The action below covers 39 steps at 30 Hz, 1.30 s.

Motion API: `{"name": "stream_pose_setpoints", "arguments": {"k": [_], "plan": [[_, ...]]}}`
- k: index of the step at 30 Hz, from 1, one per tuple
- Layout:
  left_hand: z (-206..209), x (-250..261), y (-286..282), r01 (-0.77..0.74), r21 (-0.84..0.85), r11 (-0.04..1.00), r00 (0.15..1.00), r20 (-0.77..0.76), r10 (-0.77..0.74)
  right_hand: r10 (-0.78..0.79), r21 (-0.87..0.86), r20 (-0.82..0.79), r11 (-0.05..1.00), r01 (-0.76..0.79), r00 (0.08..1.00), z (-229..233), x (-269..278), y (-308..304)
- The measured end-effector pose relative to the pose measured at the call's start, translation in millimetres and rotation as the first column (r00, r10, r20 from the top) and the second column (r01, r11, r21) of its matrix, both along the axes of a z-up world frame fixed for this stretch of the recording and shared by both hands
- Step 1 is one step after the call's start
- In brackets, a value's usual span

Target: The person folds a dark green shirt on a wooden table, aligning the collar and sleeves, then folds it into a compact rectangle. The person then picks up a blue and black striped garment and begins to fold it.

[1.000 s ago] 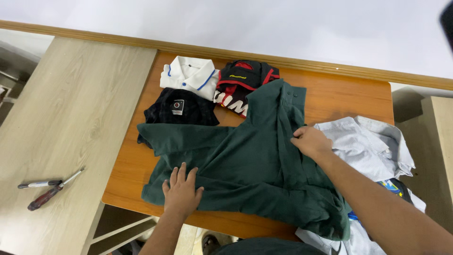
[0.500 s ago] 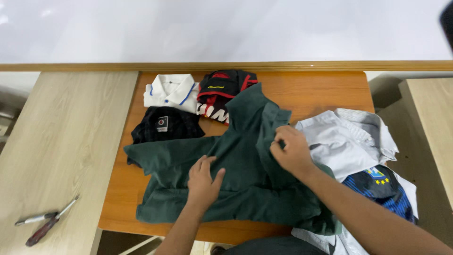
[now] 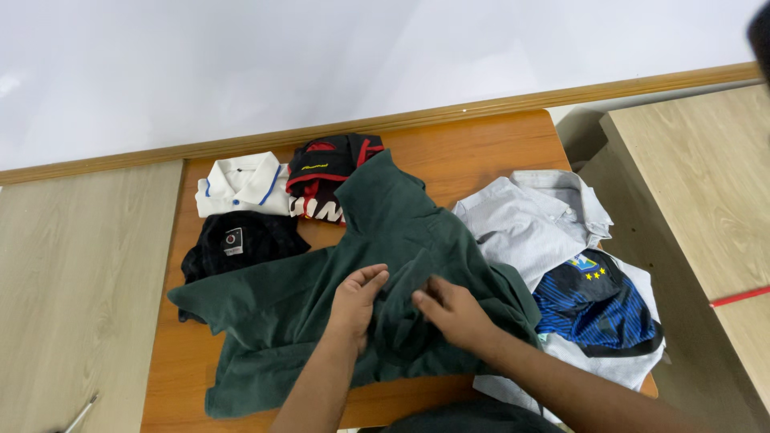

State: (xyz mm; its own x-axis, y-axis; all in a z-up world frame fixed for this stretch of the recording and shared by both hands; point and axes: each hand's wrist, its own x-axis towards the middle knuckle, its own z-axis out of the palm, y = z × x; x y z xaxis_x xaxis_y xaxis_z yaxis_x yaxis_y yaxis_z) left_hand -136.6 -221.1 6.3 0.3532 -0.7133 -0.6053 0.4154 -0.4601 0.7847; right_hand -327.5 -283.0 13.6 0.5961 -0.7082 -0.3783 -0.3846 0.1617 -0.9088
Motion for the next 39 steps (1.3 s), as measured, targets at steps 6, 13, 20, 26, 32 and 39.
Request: {"name": "stream_pose_setpoints", "arguments": {"k": [6,13,20,26,32,39], "plan": [[2,-26,9,-0.002,-0.17,0.985,0.999,0.037,0.009,0.068,-0.09,0.275,0.995,-0.045,0.959,1,7,6],[25,-17,36,0.178,-0.178,0.968,0.95,0.289,-0.122,0.079,-0.24,0.204,0.97,-0.029,0.976,33,23,22],[27,0,49,-0.074,-0.411,0.909,0.997,-0.055,0.056,0.059,-0.181,0.097,0.983,-0.04,0.994,37,35,48],[13,29,56,0.035,-0.096,0.995,0.987,0.159,-0.02,0.115,-0.368,-0.126,0.917,-0.154,0.985,44,33,56],[8,37,73,0.321,-0.178,0.93,0.683,0.723,-0.098,0.132,-0.418,-0.269,0.876,-0.239,0.954,62,43,68],[14,37,81,0.159,-0.01,0.987,0.896,0.422,-0.14,-0.01,-0.387,-0.288,0.916,-0.107,0.958,72,51,89]]}}
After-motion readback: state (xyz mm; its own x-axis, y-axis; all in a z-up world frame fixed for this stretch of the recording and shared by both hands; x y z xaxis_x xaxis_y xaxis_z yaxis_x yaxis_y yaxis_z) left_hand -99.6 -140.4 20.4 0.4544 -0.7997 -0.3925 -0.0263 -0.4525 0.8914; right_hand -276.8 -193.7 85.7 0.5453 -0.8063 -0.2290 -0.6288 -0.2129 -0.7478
